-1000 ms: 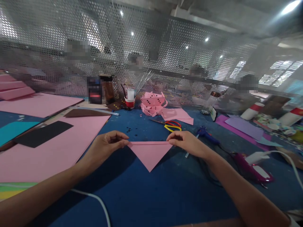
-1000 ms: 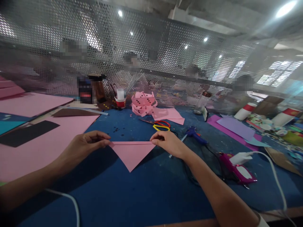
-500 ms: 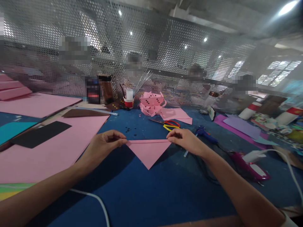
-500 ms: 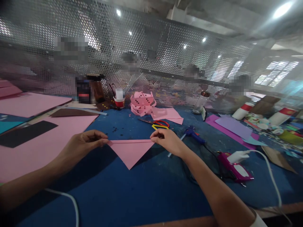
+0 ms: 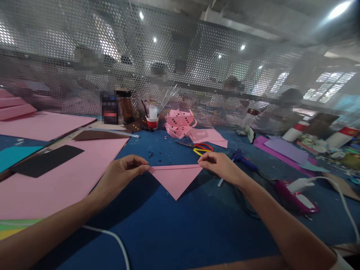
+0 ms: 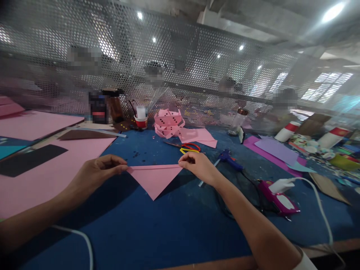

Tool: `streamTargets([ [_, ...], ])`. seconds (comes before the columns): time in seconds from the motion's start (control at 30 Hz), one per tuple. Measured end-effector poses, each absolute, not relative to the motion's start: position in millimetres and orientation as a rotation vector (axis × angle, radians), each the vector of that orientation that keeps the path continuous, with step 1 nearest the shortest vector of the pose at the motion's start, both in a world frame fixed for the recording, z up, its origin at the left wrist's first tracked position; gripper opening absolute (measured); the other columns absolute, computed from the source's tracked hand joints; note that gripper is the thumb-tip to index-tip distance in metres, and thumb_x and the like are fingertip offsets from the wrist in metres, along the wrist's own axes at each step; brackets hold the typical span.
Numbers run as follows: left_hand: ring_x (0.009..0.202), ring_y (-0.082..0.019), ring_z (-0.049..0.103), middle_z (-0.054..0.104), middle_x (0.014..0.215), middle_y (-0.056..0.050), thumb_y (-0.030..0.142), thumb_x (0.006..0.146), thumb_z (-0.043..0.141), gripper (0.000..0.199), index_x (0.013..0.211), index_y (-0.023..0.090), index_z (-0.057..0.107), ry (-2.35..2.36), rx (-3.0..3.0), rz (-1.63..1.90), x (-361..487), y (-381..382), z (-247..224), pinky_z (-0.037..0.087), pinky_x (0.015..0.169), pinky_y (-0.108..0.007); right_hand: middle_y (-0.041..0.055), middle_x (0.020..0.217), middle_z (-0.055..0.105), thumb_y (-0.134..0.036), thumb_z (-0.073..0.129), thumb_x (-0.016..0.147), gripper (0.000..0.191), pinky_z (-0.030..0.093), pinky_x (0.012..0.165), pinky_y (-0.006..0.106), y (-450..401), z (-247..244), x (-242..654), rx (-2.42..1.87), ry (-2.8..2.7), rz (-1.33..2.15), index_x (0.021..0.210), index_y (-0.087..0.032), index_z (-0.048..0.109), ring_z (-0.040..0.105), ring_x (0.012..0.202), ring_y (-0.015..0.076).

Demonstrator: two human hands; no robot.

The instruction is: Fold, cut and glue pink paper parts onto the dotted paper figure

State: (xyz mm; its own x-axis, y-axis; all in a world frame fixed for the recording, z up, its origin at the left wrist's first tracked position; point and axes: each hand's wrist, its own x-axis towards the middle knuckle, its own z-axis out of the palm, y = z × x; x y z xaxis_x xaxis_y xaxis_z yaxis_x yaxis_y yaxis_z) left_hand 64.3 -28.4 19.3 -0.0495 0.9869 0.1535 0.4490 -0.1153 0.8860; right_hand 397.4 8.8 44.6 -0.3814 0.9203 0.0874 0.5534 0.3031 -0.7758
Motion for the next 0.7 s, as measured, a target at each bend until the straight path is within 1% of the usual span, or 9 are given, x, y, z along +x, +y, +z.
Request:
streamTargets([
  [0.2,0.073,-0.018,0.062,0.072,0.076,-0.001,0.053,0.071,0.08,0.033,0.083,0.022,0.075,1.532,1.586,1.117,64.3,-27.5,18.7,0.047,0.066,-0.027,0.0014,0.083,0.07,-0.034,0.066,0.091,0.017,0.044,0.072,0.028,8.9,45.2,397.5,-1.309,-2.04,0.892,0.093,-0.018,0.073,0.062,0.076,0.0155],
  [0.43,0.076,-0.019,0.062,0.073,0.079,-0.002,0.053,0.073,0.079,0.034,0.084,0.022,0.075,1.524,1.582,1.109,63.5,-28.9,19.2,0.047,0.068,-0.027,0.0037,0.088,0.073,-0.033,0.067,0.089,0.016,0.047,0.077,0.032,12.0,42.1,399.2,-1.281,-1.998,0.922,0.093,-0.02,0.073,0.065,0.081,0.0183],
  [0.7,0.074,-0.018,0.061,0.072,0.076,-0.001,0.053,0.072,0.08,0.033,0.081,0.022,0.075,1.509,1.567,1.122,62.0,-26.5,15.9,0.046,0.067,-0.027,0.0031,0.084,0.072,-0.032,0.068,0.088,0.014,0.045,0.072,0.031,11.7,42.7,398.6,-1.268,-1.98,0.914,0.092,-0.02,0.074,0.064,0.077,0.0177],
])
